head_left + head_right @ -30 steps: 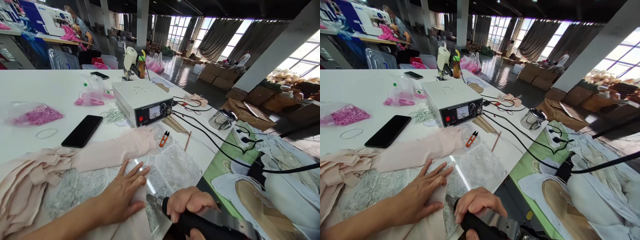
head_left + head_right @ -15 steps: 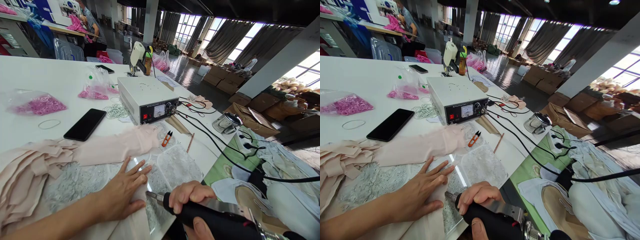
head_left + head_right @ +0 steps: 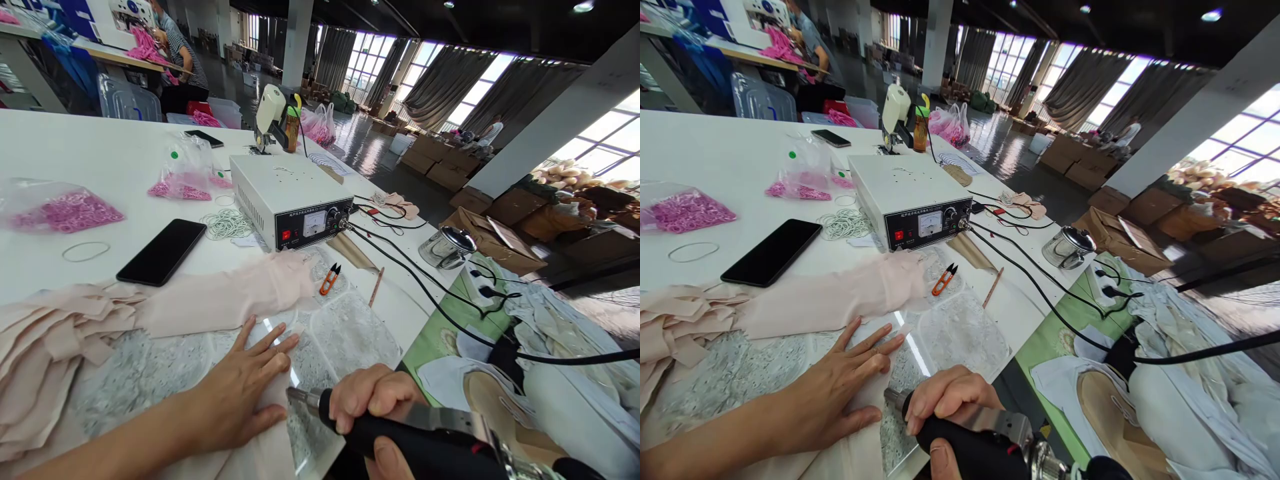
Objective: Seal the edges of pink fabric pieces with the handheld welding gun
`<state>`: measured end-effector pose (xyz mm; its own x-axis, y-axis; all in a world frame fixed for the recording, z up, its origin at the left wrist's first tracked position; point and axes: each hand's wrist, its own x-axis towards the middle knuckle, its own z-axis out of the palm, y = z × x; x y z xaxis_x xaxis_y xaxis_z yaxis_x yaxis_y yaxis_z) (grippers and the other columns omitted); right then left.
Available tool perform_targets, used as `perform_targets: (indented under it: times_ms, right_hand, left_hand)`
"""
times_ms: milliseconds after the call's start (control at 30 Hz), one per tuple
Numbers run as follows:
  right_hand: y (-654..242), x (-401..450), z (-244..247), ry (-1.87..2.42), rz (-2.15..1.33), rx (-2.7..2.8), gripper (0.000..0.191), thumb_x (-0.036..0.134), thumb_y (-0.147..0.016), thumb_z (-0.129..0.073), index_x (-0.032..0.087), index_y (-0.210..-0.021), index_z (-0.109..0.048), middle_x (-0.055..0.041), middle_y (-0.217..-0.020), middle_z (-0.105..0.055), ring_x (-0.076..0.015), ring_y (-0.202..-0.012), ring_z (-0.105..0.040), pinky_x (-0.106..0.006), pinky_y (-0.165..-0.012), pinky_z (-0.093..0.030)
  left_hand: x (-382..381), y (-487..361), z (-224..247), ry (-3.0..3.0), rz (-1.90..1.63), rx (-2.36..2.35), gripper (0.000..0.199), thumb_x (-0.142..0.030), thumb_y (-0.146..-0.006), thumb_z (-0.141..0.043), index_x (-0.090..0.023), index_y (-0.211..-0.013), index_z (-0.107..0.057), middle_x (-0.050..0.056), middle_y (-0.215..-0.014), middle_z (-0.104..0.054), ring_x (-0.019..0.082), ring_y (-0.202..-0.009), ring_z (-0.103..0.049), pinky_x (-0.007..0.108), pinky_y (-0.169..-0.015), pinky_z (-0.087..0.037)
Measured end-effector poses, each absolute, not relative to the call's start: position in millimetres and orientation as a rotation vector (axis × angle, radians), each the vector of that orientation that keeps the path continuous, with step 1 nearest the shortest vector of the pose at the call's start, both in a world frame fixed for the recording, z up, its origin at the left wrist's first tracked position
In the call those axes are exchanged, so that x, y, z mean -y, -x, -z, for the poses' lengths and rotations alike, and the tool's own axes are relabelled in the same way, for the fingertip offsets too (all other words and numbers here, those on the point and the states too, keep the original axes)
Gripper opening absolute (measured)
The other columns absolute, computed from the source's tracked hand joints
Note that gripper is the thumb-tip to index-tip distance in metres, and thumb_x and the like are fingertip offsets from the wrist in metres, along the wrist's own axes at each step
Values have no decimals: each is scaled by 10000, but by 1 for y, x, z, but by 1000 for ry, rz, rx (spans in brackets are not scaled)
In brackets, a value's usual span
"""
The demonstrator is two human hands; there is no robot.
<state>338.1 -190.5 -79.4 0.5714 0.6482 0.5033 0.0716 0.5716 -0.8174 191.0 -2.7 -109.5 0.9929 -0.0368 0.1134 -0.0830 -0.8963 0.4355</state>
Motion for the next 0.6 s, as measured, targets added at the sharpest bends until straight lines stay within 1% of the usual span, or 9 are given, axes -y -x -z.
perform_targets:
  times_ms: [100,267,467,600]
  right_hand:
    - [-336,187,77,885,-384,1012,133,385,-969,-631,312,-1071,-586,-3,-834,-632,-142,-533,-618,-308,-512,-584]
    - [-336,188,69,1007,-324,919,145,422,-985,-571,312,-1078,-558,2,-854,-596,-154,-641,-612,-328,-606,-588]
    - [-338,184,70,1008,-303,914,163,436,-994,-563,308,-1093,-542,-2,-869,-584,-152,-654,-596,-319,-615,-551]
    - [-339,182,75,996,-307,909,174,442,-983,-576,308,-1086,-532,-5,-866,-587,-159,-649,-589,-331,-609,-539]
  left_hand:
    - [2,-191,112,-2666,-185,77,466,-319,-893,-756,-261,-1301,-539,107,-1583,-500,320,-1533,-340,629,-1276,3]
    - [1,-189,119,-2644,-255,115,430,-265,-908,-728,-278,-1294,-538,97,-1579,-507,306,-1542,-318,628,-1273,20]
    - [5,-189,120,-2658,-294,24,405,-316,-887,-743,-267,-1239,-549,111,-1537,-558,306,-1528,-355,606,-1272,51]
    - [4,-190,118,-2669,-220,91,353,-321,-902,-724,-272,-1199,-540,109,-1544,-552,300,-1527,-359,592,-1272,62]
